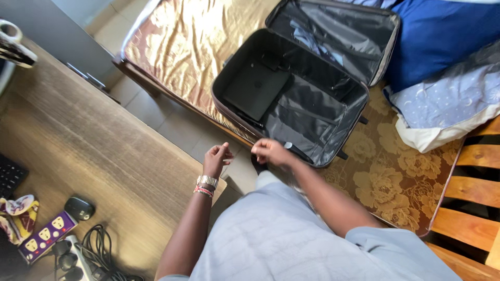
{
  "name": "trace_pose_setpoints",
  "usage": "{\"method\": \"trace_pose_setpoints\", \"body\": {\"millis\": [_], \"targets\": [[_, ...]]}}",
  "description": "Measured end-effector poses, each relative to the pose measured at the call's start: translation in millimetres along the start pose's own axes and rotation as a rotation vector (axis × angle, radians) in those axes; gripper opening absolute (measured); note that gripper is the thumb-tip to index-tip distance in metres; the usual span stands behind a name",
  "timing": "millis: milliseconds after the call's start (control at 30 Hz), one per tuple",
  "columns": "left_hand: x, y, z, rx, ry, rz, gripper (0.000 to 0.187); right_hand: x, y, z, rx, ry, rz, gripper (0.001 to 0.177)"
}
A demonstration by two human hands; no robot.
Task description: The person unpacks a black bag and places its contents on a desk. They remove a notebook, a power adapter, two red cases, a power bank, a laptop, and a flashlight, setting each item on the desk or in a nearby tray.
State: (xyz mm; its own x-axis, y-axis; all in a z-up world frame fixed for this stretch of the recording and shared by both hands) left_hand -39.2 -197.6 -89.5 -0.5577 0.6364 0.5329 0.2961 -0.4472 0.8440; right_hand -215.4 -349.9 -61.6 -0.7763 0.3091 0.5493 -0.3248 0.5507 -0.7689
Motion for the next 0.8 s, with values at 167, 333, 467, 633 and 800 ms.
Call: {"method": "trace_pose_setpoints", "body": {"millis": [167, 333, 467, 633, 800], "targets": [[-23, 7, -26, -0.084, -0.049, 0.104, 0.037, -71, 3, 100, -0.026, 0.153, 0.051, 0.017], [-49, 7, -44, -0.089, -0.096, 0.210, 0.045, -181, 6, 210, -0.137, 0.240, 0.152, 0.008], [-71, 23, -61, -0.150, -0.080, 0.246, 0.045, -254, -6, 289, -0.218, 0.408, 0.189, 0.010], [-88, 50, -84, -0.148, -0.149, 0.275, 0.030, -307, -16, 349, -0.023, 0.614, 0.131, 0.034], [-106, 66, -94, -0.093, -0.175, 0.270, 0.028, -350, -27, 381, -0.083, 0.688, 0.097, 0.048]]}}
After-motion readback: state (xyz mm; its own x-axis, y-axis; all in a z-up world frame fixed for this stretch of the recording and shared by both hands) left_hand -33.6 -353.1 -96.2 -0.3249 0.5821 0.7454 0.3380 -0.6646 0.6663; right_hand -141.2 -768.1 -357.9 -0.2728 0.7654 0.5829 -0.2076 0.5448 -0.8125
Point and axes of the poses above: each hand's wrist, its own x-axis away from the middle knuckle, its own z-axis out of the back of the hand, y = z × x, the point moved 7 cm from there along -x, towards the middle knuckle, and after that the axes turned 11 degrees about -x, right-handed, at the moved point
